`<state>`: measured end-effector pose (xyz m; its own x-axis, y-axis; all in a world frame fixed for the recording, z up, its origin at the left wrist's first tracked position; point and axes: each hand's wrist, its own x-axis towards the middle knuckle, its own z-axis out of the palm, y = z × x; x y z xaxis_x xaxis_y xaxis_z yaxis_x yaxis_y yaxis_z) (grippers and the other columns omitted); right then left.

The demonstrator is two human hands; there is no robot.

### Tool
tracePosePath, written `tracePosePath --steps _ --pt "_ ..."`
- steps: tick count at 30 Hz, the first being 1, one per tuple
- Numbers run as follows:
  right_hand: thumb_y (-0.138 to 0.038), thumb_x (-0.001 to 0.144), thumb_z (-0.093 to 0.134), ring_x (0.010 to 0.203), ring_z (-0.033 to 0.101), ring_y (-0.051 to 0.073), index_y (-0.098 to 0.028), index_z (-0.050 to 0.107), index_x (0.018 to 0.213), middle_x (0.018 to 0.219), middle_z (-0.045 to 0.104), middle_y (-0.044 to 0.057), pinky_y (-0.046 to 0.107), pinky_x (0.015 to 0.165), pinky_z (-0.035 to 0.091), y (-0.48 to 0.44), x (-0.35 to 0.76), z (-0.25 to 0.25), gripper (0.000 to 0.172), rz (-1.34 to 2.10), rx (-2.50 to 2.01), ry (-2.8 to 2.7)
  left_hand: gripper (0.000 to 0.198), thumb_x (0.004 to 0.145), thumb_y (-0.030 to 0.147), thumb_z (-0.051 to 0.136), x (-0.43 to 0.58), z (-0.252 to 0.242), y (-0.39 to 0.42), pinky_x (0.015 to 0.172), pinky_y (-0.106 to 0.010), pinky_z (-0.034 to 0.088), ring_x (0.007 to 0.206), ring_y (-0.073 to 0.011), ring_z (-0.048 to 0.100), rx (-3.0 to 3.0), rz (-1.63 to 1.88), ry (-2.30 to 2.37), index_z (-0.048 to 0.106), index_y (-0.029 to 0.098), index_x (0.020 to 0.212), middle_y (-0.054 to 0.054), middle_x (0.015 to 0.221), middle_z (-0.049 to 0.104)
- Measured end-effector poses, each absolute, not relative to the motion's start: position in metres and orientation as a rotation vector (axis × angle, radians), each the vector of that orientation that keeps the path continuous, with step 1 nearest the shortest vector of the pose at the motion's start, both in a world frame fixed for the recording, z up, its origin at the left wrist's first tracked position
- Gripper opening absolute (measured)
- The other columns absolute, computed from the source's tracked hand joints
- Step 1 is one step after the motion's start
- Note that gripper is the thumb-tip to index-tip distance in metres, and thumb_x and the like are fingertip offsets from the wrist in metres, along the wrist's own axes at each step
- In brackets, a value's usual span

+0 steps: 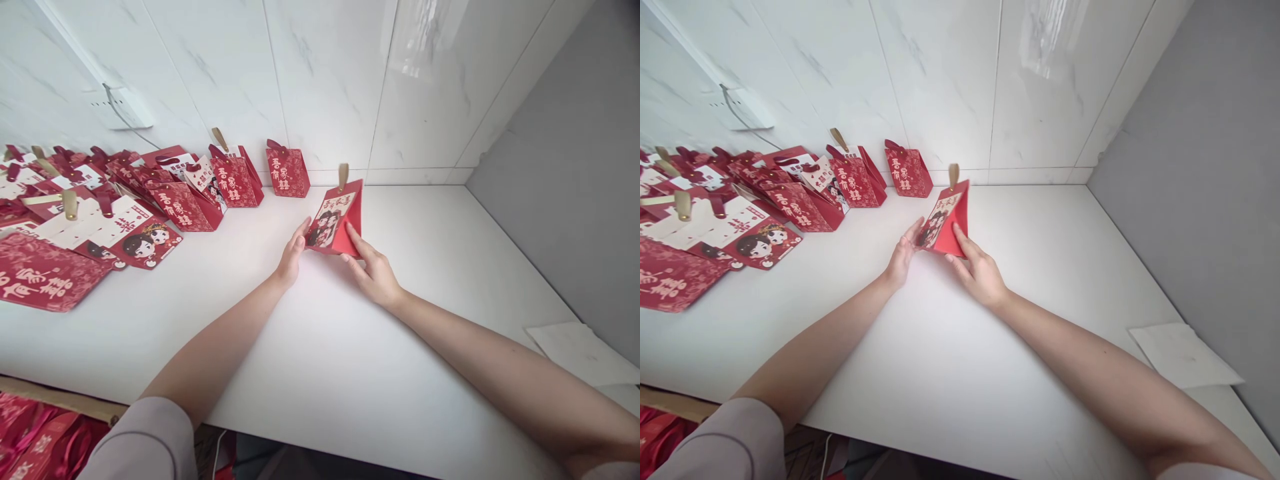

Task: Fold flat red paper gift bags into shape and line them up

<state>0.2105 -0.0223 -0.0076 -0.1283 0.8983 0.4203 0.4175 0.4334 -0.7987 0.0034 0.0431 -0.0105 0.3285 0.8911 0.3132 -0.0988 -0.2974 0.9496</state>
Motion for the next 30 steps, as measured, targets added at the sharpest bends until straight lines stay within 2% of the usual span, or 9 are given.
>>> tracePosePath --steps 3,6,8,12,15,19,26,28,30 --pt "-0.067 0.098 0.036 0.103 0.074 0.029 -0.030 0.043 0.153 0.137 0.066 0.006 0.048 0.099 0.056 -0.015 0.213 -0.011 0.066 0.865 -1.174 -1.521 0.086 0.091 0.069 0.047 0.004 -0.011 0.041 0.121 -0.052 0.030 0.148 -0.0330 0.037 1.641 1.277 0.661 0.024 0.020 0.158 -0.017 0.159 0.039" --pt "-0.072 0.096 0.029 0.092 0.077 0.030 -0.025 0.057 0.140 0.134 0.068 0.009 0.045 0.084 0.061 -0.009 0.214 -0.014 0.071 0.975 -1.159 -1.393 0.086 0.092 0.062 0.053 0.006 -0.009 0.039 0.124 -0.050 0.024 0.152 -0.0317 0.031 1.798 1.267 0.587 0.019 0.021 0.159 -0.017 0.161 0.035" --pt "-0.075 0.095 0.028 0.090 0.077 0.030 -0.022 0.060 0.136 0.135 0.067 0.011 0.044 0.078 0.062 -0.008 0.215 -0.015 0.074 0.997 -1.163 -1.352 0.084 0.093 0.059 0.054 0.007 -0.008 0.037 0.125 -0.049 0.022 0.153 -0.0312 0.028 1.872 1.254 0.601 0.021 0.021 0.159 -0.016 0.162 0.033" --pt "-0.076 0.094 0.031 0.085 0.077 0.028 -0.022 0.062 0.132 0.135 0.067 0.012 0.043 0.077 0.061 -0.008 0.215 -0.014 0.073 1.026 -1.156 -1.316 0.075 0.094 0.054 0.055 0.006 -0.007 0.037 0.125 -0.047 0.024 0.152 -0.0306 0.029 1.928 1.214 0.709 0.030 0.022 0.157 -0.014 0.163 0.033" --pt "-0.075 0.094 0.034 0.077 0.077 0.027 -0.021 0.065 0.127 0.121 0.074 0.012 0.043 0.076 0.059 -0.008 0.215 -0.013 0.072 1.065 -1.142 -1.281 0.069 0.095 0.053 0.053 0.004 -0.007 0.037 0.124 -0.046 0.026 0.149 -0.0303 0.035 1.943 1.192 0.783 0.036 0.021 0.154 -0.013 0.159 0.039" --pt "-0.077 0.092 0.036 0.070 0.075 0.026 -0.018 0.065 0.122 0.097 0.079 0.012 0.040 0.073 0.058 -0.008 0.215 -0.013 0.072 1.126 -1.124 -1.251 0.065 0.097 0.053 0.049 0.003 -0.007 0.036 0.123 -0.046 0.027 0.148 -0.0294 0.036 1.947 1.197 0.819 0.040 0.020 0.152 -0.013 0.159 0.040" --pt "-0.075 0.093 0.037 0.059 0.071 0.020 -0.019 0.064 0.111 0.077 0.076 0.007 0.032 0.062 0.054 -0.009 0.215 -0.009 0.065 1.140 -1.135 -1.246 0.061 0.098 0.054 0.047 0.007 -0.007 0.035 0.123 -0.046 0.027 0.147 -0.0280 0.039 1.864 1.204 0.825 0.044 0.021 0.149 -0.012 0.155 0.046" --pt "-0.075 0.093 0.038 0.048 0.063 0.018 -0.019 0.065 0.111 0.065 0.071 0.004 0.031 0.055 0.051 -0.009 0.215 -0.007 0.064 1.121 -1.173 -1.286 0.058 0.100 0.055 0.042 0.006 -0.008 0.038 0.125 -0.045 0.024 0.150 -0.0259 0.033 1.800 1.223 0.860 0.046 0.023 0.148 -0.010 0.159 0.041" --pt "-0.074 0.091 0.043 0.040 0.053 0.016 -0.019 0.067 0.109 0.054 0.065 0.000 0.030 0.049 0.046 -0.009 0.216 -0.007 0.063 1.078 -1.230 -1.352 0.056 0.100 0.058 0.039 0.004 -0.010 0.043 0.126 -0.044 0.023 0.155 -0.0249 0.023 1.719 1.237 0.933 0.049 0.027 0.146 -0.006 0.166 0.027"
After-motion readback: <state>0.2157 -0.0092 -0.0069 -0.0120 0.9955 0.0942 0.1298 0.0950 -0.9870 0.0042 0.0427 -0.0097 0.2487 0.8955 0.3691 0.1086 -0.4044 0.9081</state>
